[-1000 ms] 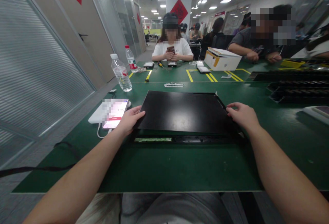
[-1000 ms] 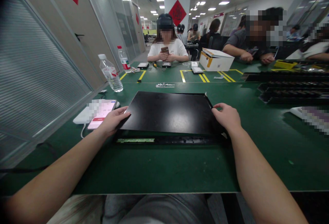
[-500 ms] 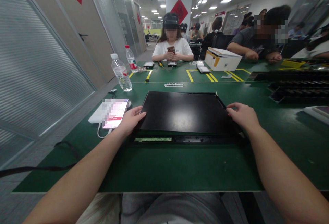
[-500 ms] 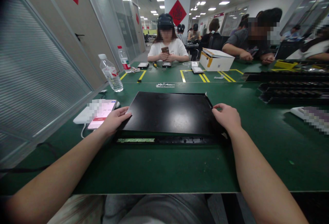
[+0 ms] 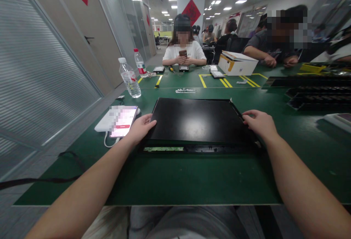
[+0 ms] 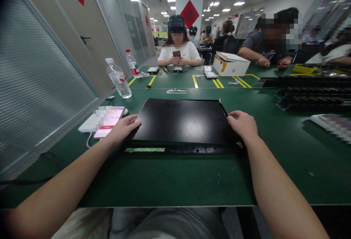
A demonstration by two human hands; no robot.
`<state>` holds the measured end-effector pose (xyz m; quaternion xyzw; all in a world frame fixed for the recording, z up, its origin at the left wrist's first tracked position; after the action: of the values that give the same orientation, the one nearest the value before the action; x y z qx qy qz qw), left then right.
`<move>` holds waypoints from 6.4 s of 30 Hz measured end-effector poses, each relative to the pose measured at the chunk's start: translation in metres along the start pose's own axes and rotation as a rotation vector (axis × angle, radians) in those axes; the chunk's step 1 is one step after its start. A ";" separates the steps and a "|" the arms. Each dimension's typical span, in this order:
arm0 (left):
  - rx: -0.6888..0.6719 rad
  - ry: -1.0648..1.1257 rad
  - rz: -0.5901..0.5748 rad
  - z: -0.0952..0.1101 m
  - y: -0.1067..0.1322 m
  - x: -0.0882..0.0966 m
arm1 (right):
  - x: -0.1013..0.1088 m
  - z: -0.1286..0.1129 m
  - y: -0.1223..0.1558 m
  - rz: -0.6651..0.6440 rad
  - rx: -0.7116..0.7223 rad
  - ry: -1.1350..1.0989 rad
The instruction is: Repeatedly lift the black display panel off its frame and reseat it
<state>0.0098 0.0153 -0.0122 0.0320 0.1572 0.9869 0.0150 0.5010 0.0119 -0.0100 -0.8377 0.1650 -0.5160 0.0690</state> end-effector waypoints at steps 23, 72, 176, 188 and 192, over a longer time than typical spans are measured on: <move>0.069 0.067 0.094 -0.004 -0.006 0.003 | 0.009 -0.015 0.005 -0.045 -0.062 -0.014; 0.053 0.094 0.111 0.004 0.003 0.003 | -0.019 0.023 -0.008 -0.138 -0.048 -0.199; -0.428 -1.084 -0.155 0.026 0.019 0.026 | -0.017 0.020 -0.006 -0.198 -0.152 -0.310; -0.387 -1.105 0.199 0.015 0.002 0.025 | -0.016 0.021 -0.008 -0.193 -0.137 -0.309; -0.371 -1.104 0.173 0.012 0.001 0.022 | -0.016 0.020 -0.008 -0.203 -0.148 -0.303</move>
<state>-0.0116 0.0185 0.0009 0.5508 -0.0526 0.8328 0.0192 0.5141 0.0237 -0.0303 -0.9210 0.1050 -0.3746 -0.0209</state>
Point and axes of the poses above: each hand's wrist, its own y-axis away from the middle knuckle, its own x-axis out of the back of the hand, z = x × y, the point moved 2 cm from there along -y, towards the middle knuckle, and after that the axes turned 15 degrees about x, right-handed, at the moved point
